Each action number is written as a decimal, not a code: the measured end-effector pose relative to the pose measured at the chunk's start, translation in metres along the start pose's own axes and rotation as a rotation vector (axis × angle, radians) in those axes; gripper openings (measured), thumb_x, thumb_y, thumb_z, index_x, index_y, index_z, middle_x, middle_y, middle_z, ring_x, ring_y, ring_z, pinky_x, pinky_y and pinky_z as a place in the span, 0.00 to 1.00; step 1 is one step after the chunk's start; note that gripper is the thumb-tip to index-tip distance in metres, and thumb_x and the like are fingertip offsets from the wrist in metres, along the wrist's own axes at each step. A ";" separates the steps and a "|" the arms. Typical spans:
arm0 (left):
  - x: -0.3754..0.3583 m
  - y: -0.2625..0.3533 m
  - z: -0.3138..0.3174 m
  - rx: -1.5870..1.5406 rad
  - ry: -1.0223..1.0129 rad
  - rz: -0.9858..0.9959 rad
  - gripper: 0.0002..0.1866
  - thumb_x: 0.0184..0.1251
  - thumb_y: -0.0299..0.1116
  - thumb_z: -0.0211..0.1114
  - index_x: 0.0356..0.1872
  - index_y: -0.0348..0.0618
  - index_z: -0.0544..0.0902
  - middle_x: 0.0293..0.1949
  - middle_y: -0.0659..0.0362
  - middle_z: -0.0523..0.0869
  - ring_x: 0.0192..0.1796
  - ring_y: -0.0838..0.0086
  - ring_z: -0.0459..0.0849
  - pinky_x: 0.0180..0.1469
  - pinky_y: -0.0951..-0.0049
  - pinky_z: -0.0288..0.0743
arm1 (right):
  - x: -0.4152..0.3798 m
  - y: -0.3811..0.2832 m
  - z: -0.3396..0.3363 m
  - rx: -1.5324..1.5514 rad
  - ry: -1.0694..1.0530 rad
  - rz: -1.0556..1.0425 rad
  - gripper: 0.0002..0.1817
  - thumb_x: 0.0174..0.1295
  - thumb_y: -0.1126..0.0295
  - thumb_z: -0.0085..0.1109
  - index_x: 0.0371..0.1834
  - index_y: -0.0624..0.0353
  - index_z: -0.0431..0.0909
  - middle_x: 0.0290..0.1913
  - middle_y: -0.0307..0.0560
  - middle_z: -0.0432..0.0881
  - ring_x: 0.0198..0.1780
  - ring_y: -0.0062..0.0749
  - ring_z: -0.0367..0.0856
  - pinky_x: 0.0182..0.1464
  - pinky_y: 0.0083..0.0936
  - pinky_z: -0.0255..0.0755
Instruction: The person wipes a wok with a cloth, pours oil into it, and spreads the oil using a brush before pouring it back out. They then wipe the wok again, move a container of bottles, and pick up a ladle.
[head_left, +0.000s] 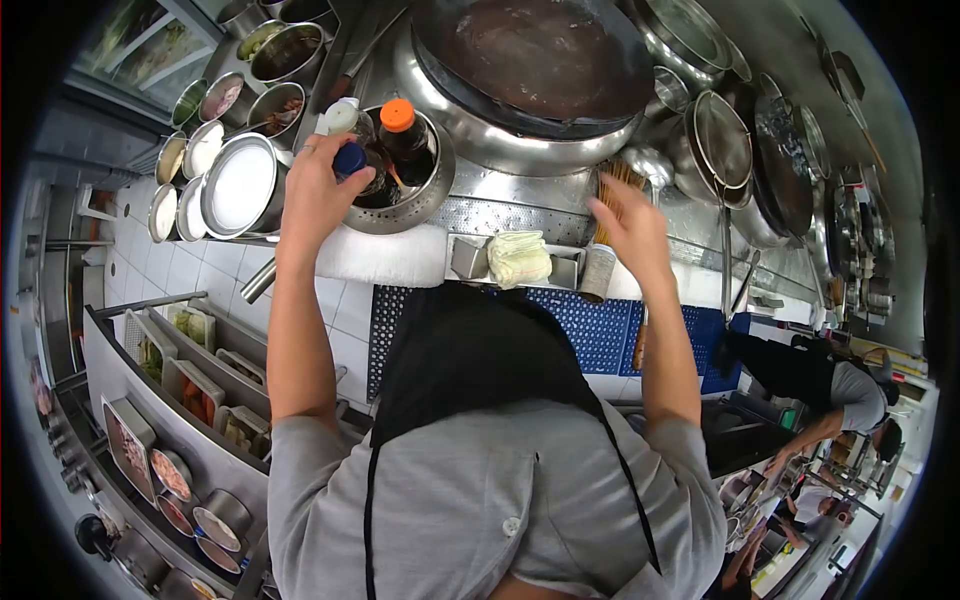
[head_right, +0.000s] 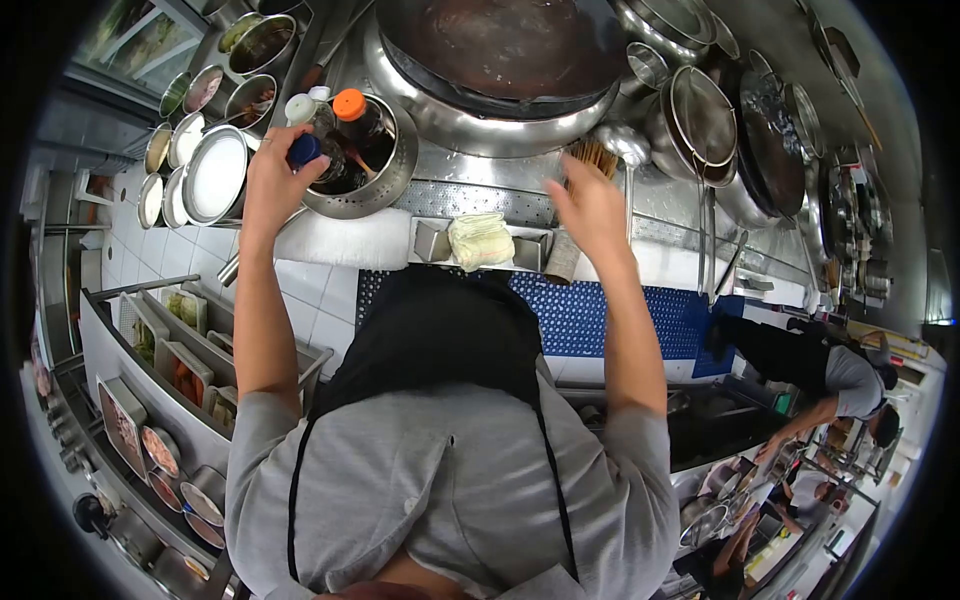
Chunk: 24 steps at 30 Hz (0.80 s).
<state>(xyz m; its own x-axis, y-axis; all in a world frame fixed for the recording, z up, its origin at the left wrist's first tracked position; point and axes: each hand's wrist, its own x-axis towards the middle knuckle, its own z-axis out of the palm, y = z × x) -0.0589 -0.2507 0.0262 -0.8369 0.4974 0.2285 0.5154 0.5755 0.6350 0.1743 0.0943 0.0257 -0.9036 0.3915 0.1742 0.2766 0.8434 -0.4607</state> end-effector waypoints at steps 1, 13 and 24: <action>-0.001 0.001 0.002 0.000 0.019 0.006 0.23 0.55 0.30 0.78 0.53 0.38 0.84 0.44 0.53 0.84 0.35 0.67 0.83 0.39 0.69 0.77 | 0.024 -0.033 0.003 0.074 -0.056 -0.071 0.23 0.64 0.60 0.68 0.59 0.61 0.82 0.50 0.60 0.87 0.47 0.56 0.87 0.49 0.43 0.80; -0.009 0.044 -0.055 -0.072 0.369 0.071 0.20 0.51 0.35 0.81 0.45 0.40 0.87 0.36 0.57 0.85 0.31 0.72 0.83 0.34 0.72 0.77 | 0.160 -0.187 0.092 -0.076 -0.350 -0.525 0.25 0.58 0.51 0.72 0.49 0.57 0.81 0.40 0.58 0.89 0.47 0.57 0.88 0.50 0.46 0.80; -0.011 0.100 -0.059 -0.158 0.297 0.316 0.18 0.53 0.29 0.80 0.44 0.39 0.86 0.36 0.59 0.85 0.35 0.76 0.83 0.34 0.78 0.76 | 0.098 -0.130 -0.046 0.388 0.044 -0.274 0.22 0.55 0.66 0.78 0.50 0.62 0.82 0.32 0.40 0.86 0.31 0.14 0.80 0.34 0.16 0.75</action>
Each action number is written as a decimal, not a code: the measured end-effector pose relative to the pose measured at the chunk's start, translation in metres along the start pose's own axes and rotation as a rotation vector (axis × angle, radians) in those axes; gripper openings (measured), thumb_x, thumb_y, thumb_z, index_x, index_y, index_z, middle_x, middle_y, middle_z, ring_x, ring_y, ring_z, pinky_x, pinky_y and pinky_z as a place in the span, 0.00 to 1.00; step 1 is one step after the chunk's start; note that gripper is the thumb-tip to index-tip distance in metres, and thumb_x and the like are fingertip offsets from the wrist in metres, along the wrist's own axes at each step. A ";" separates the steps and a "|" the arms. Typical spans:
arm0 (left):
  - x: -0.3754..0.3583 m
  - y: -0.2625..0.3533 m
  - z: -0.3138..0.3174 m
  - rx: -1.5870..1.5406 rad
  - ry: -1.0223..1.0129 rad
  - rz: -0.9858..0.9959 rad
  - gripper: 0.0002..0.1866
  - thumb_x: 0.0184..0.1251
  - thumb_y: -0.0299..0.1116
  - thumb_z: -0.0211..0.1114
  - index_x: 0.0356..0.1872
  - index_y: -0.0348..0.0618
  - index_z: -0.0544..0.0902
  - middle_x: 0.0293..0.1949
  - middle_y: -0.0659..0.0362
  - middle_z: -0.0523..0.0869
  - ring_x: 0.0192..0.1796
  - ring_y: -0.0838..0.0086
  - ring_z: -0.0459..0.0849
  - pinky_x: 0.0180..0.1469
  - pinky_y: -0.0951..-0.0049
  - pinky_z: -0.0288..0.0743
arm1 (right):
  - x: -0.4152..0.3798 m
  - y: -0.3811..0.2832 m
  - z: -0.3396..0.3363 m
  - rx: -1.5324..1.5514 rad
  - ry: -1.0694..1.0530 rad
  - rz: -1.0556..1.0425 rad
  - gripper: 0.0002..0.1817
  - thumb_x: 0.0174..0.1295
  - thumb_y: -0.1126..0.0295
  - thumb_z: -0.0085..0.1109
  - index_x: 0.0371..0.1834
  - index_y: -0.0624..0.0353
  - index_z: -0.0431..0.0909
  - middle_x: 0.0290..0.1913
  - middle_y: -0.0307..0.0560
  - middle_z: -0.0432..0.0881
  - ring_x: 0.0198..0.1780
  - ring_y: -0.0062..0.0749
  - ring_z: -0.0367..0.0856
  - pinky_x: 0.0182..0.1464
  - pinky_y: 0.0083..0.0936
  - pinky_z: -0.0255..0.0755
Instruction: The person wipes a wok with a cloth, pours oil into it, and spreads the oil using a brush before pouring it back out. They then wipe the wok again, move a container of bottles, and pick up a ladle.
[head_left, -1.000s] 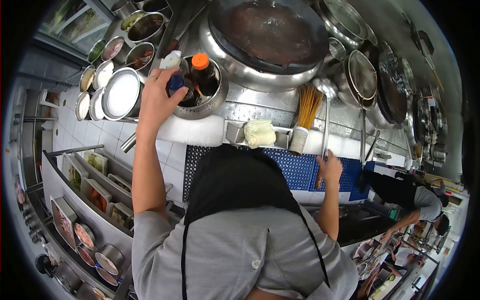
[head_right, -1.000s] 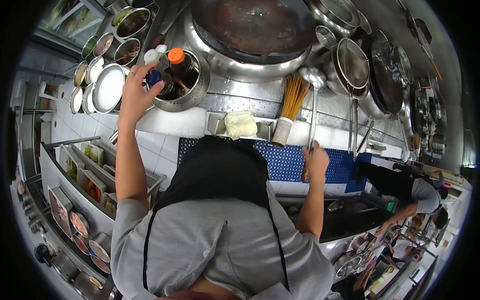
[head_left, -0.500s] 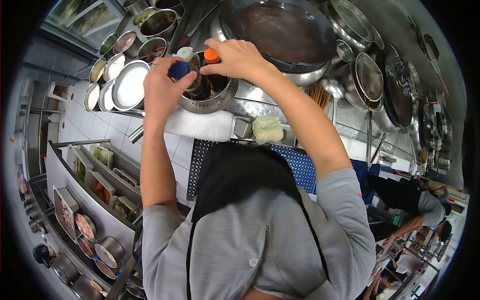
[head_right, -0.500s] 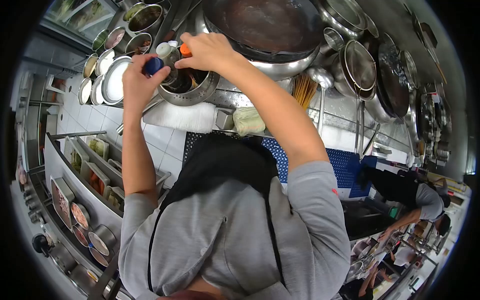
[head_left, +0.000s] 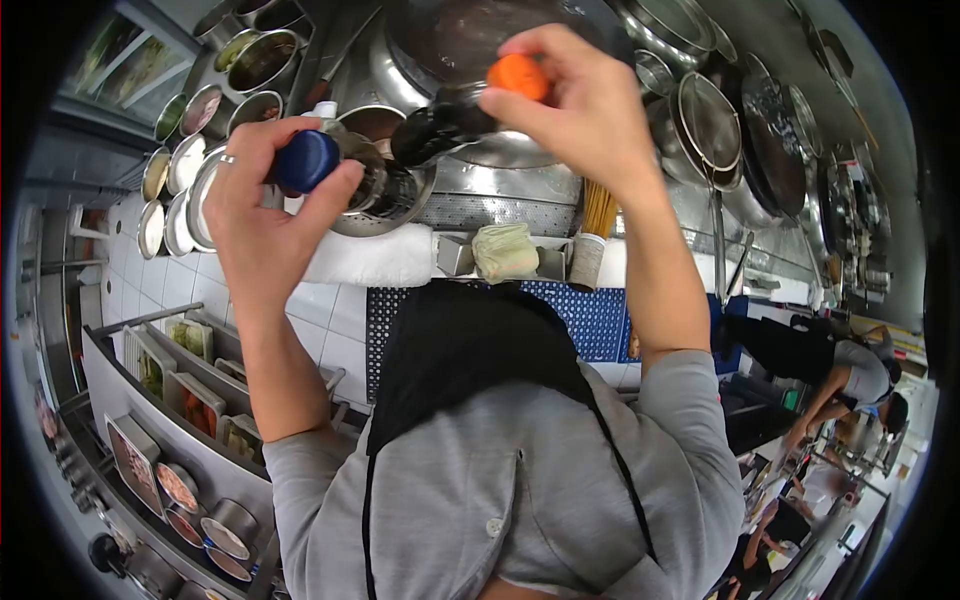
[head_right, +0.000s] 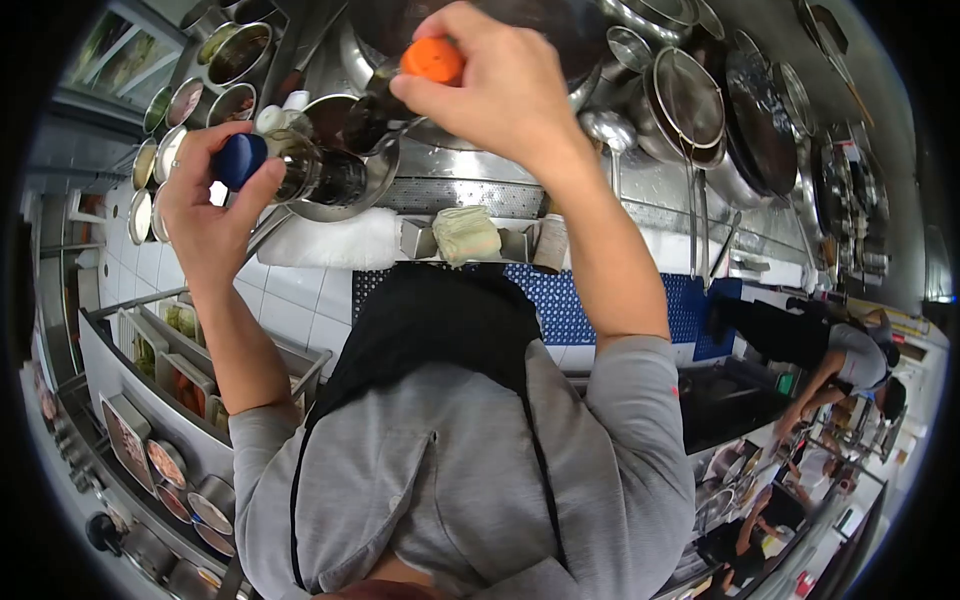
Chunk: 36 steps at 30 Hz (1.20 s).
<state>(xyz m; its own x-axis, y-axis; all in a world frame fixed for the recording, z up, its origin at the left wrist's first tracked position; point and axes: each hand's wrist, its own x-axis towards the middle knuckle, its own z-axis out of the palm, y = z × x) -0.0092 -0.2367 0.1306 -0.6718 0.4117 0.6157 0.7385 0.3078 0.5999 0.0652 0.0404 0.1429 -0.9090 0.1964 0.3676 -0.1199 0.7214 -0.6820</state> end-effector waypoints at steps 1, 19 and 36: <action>0.003 0.003 0.010 -0.096 -0.006 0.042 0.18 0.52 0.30 0.81 0.44 0.40 0.86 0.36 0.60 0.84 0.34 0.76 0.81 0.33 0.76 0.75 | -0.009 -0.015 -0.014 0.127 0.013 0.086 0.21 0.56 0.70 0.78 0.50 0.64 0.81 0.33 0.39 0.86 0.31 0.13 0.80 0.33 0.14 0.75; -0.043 -0.021 0.208 -0.093 -0.562 0.011 0.23 0.53 0.32 0.76 0.52 0.39 0.84 0.48 0.49 0.82 0.55 0.52 0.80 0.59 0.56 0.75 | -0.117 0.120 -0.024 -0.448 -0.145 0.409 0.25 0.56 0.61 0.74 0.54 0.60 0.80 0.40 0.64 0.88 0.44 0.58 0.88 0.49 0.45 0.79; -0.001 -0.120 0.077 0.668 -0.114 -0.099 0.27 0.61 0.34 0.68 0.64 0.44 0.81 0.62 0.36 0.79 0.63 0.42 0.76 0.65 0.52 0.70 | -0.085 0.083 0.061 -0.521 -0.278 -0.031 0.22 0.59 0.57 0.72 0.47 0.64 0.79 0.34 0.58 0.83 0.36 0.54 0.88 0.37 0.44 0.82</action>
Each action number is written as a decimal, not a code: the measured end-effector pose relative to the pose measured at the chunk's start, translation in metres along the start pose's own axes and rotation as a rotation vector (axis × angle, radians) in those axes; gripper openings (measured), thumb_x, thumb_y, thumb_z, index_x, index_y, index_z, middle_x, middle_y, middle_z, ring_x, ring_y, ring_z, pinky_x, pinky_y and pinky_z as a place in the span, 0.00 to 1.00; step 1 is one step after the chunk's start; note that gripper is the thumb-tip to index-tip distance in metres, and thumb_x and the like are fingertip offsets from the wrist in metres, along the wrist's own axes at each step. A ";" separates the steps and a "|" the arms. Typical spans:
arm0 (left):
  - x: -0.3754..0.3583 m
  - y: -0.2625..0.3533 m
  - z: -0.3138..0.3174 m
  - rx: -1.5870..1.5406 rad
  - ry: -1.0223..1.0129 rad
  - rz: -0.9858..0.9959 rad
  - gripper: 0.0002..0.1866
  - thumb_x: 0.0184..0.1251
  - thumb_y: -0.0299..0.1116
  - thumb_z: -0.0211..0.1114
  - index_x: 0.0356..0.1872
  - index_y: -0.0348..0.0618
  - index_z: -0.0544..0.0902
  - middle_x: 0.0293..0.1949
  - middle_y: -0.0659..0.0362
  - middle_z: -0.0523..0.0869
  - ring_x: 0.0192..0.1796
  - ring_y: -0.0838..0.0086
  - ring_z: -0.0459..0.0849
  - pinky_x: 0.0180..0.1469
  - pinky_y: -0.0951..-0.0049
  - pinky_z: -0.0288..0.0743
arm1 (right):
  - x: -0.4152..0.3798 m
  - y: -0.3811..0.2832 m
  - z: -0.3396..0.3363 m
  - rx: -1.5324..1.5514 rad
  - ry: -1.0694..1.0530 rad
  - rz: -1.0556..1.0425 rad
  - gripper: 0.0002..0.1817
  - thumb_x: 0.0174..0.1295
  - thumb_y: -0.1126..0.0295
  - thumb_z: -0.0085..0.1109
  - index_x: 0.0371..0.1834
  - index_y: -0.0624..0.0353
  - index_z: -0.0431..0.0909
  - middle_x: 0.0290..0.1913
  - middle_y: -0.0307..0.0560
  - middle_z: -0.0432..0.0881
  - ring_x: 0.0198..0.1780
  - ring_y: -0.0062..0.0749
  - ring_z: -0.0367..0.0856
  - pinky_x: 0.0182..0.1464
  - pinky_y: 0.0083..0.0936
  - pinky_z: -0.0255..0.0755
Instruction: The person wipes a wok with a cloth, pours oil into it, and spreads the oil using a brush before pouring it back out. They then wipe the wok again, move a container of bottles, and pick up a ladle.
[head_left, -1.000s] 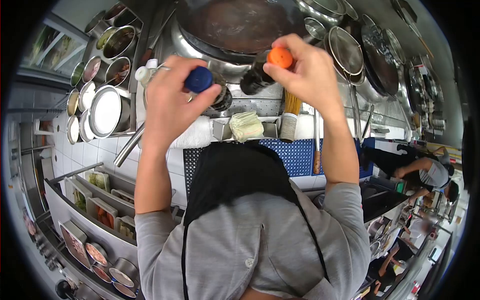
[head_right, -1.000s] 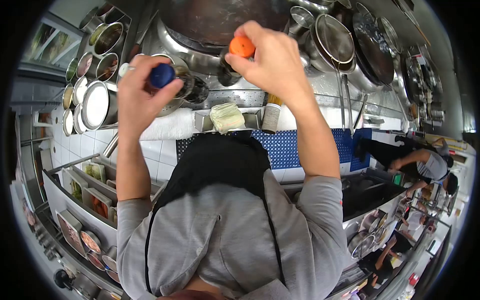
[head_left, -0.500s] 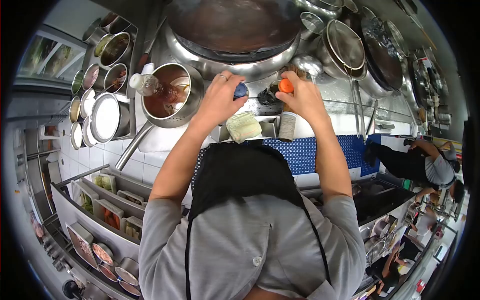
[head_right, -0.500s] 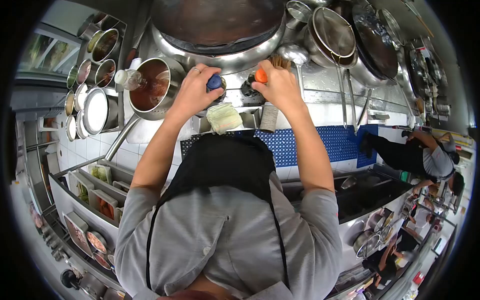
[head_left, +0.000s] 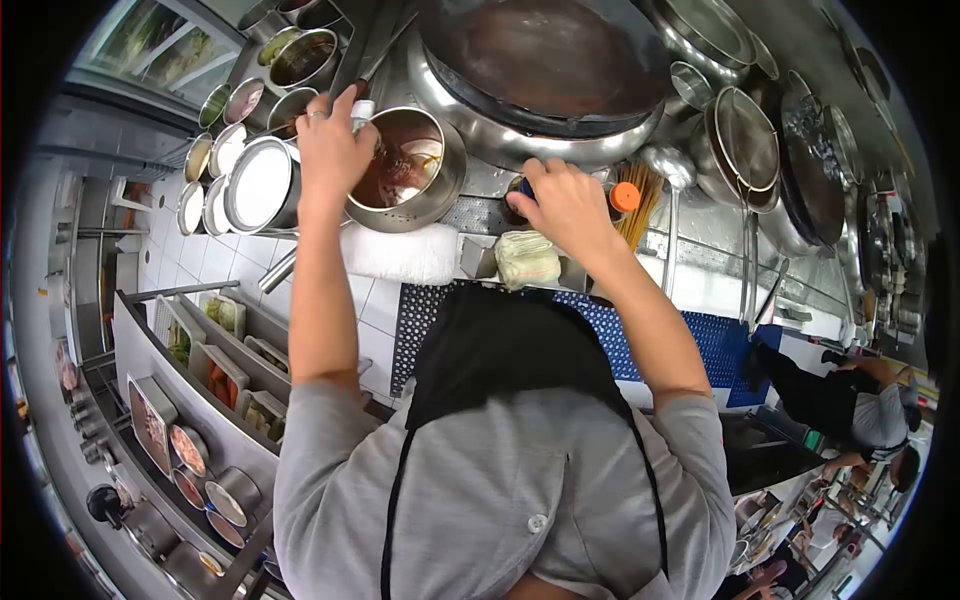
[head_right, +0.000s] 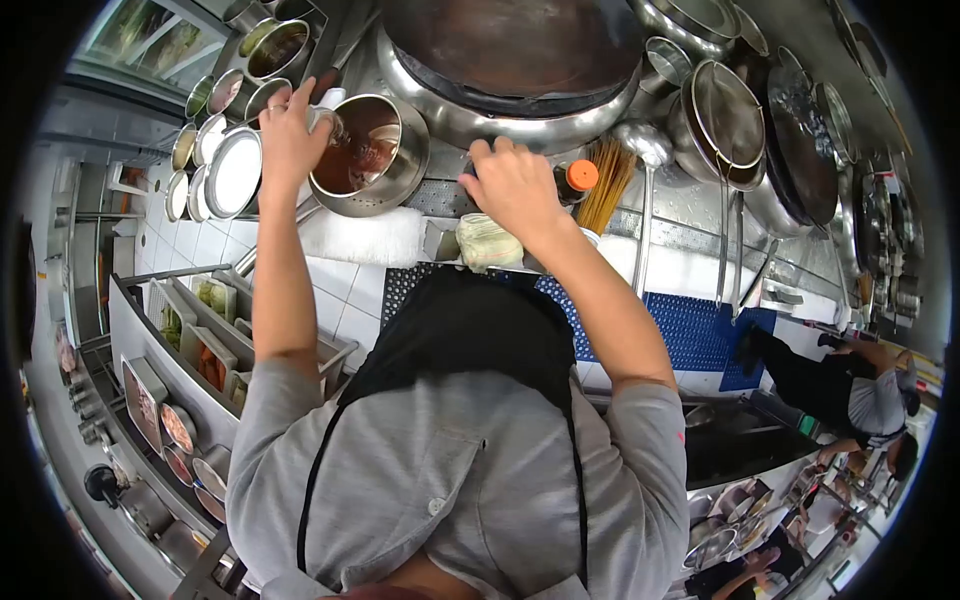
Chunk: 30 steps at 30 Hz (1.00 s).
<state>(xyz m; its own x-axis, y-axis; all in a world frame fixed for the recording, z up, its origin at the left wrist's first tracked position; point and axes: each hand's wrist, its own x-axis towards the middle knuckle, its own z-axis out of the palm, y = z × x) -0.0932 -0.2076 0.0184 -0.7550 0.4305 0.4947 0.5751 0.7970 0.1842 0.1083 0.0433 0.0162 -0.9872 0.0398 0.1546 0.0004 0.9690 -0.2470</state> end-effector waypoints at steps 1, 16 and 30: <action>0.002 -0.010 0.000 -0.074 -0.092 -0.025 0.26 0.60 0.34 0.69 0.62 0.42 0.82 0.57 0.37 0.82 0.60 0.42 0.80 0.62 0.52 0.73 | 0.000 0.002 0.001 -0.005 0.015 0.008 0.21 0.59 0.58 0.72 0.45 0.65 0.79 0.34 0.59 0.83 0.36 0.55 0.88 0.37 0.44 0.82; 0.009 0.059 -0.113 -0.422 -0.003 0.074 0.17 0.57 0.33 0.76 0.48 0.44 0.88 0.39 0.55 0.85 0.36 0.65 0.84 0.37 0.68 0.76 | -0.025 0.018 -0.031 -0.070 0.050 0.219 0.26 0.57 0.56 0.75 0.52 0.63 0.82 0.39 0.60 0.86 0.40 0.55 0.88 0.41 0.43 0.82; -0.050 0.128 0.031 -0.584 -0.322 0.319 0.20 0.54 0.28 0.73 0.51 0.45 0.86 0.46 0.51 0.82 0.50 0.52 0.81 0.54 0.54 0.76 | -0.200 0.098 -0.013 -0.171 0.027 0.776 0.12 0.60 0.72 0.64 0.47 0.60 0.83 0.40 0.61 0.86 0.39 0.57 0.87 0.44 0.46 0.80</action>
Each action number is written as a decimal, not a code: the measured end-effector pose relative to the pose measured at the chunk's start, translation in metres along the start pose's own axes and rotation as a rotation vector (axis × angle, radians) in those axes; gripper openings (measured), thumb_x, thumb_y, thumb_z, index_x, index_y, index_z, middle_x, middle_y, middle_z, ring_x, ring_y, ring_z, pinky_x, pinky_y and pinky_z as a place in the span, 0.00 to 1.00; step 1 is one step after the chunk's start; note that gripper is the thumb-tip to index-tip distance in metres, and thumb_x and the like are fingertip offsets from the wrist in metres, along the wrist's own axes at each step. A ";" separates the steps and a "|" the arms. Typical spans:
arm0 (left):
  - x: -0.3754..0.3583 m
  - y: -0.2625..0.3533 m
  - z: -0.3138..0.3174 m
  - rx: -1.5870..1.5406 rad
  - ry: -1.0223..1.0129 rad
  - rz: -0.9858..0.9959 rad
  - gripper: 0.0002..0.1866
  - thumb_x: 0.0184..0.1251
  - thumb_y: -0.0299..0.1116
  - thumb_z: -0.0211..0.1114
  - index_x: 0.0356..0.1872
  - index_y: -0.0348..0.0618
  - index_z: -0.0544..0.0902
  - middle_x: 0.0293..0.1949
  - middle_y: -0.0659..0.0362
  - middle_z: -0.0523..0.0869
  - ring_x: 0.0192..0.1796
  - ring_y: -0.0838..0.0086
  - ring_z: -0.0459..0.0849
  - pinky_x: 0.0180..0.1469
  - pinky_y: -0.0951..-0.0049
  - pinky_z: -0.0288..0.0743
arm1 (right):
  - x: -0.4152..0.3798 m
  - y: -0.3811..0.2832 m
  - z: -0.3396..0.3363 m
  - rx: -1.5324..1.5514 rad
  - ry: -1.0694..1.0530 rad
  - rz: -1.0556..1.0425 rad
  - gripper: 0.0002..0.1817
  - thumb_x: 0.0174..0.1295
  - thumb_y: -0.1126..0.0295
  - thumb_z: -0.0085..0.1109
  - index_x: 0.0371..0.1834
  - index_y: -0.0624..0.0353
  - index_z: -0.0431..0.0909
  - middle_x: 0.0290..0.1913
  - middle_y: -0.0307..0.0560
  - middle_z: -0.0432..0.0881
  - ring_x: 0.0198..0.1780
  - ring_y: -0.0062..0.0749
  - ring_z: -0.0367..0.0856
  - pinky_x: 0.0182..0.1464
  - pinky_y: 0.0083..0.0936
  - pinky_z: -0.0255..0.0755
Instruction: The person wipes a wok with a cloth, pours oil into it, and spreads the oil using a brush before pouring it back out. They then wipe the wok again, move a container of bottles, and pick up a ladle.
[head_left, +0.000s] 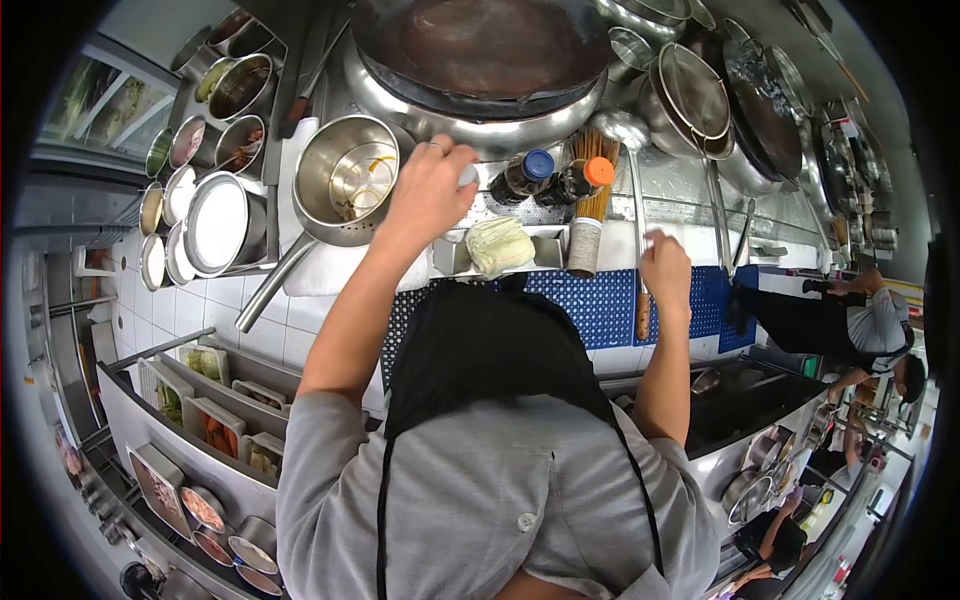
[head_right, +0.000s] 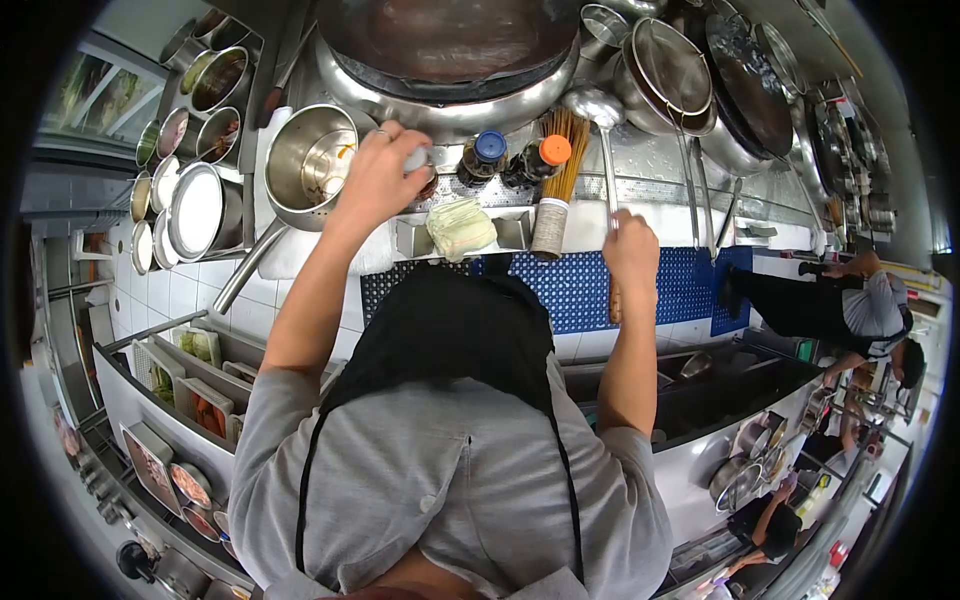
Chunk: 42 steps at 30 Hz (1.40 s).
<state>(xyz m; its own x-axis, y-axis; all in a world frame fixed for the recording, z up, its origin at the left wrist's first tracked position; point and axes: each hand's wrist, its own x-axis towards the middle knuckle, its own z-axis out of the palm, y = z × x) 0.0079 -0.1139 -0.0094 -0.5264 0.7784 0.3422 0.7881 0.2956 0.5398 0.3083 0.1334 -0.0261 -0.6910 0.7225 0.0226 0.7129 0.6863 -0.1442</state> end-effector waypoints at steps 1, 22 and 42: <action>-0.001 -0.002 0.007 -0.007 -0.001 0.004 0.20 0.54 0.27 0.72 0.51 0.45 0.86 0.46 0.51 0.81 0.51 0.52 0.80 0.56 0.54 0.75 | -0.008 0.019 0.015 -0.062 -0.093 0.031 0.12 0.60 0.73 0.63 0.47 0.60 0.81 0.41 0.61 0.85 0.40 0.59 0.86 0.45 0.48 0.79; -0.093 -0.147 -0.058 0.136 0.279 -0.963 0.18 0.62 0.42 0.67 0.28 0.33 0.82 0.27 0.44 0.87 0.32 0.49 0.89 0.40 0.53 0.82 | 0.051 -0.014 -0.064 0.887 -0.166 0.063 0.26 0.69 0.74 0.57 0.70 0.66 0.67 0.25 0.40 0.74 0.16 0.20 0.72 0.14 0.22 0.64; 0.175 -0.082 -0.088 0.258 0.583 -0.678 0.12 0.61 0.37 0.67 0.38 0.39 0.87 0.39 0.41 0.90 0.44 0.44 0.90 0.54 0.52 0.82 | 0.163 -0.091 -0.083 2.239 -1.340 0.598 0.17 0.77 0.67 0.47 0.58 0.72 0.68 0.30 0.39 0.76 0.21 0.17 0.73 0.17 0.15 0.70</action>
<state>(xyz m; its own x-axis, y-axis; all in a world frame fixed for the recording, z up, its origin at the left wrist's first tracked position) -0.1775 -0.0505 0.0738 -0.9222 0.0140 0.3864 0.2637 0.7537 0.6020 0.1407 0.1950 0.0730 -0.8607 -0.2123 -0.4627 0.2987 -0.9466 -0.1212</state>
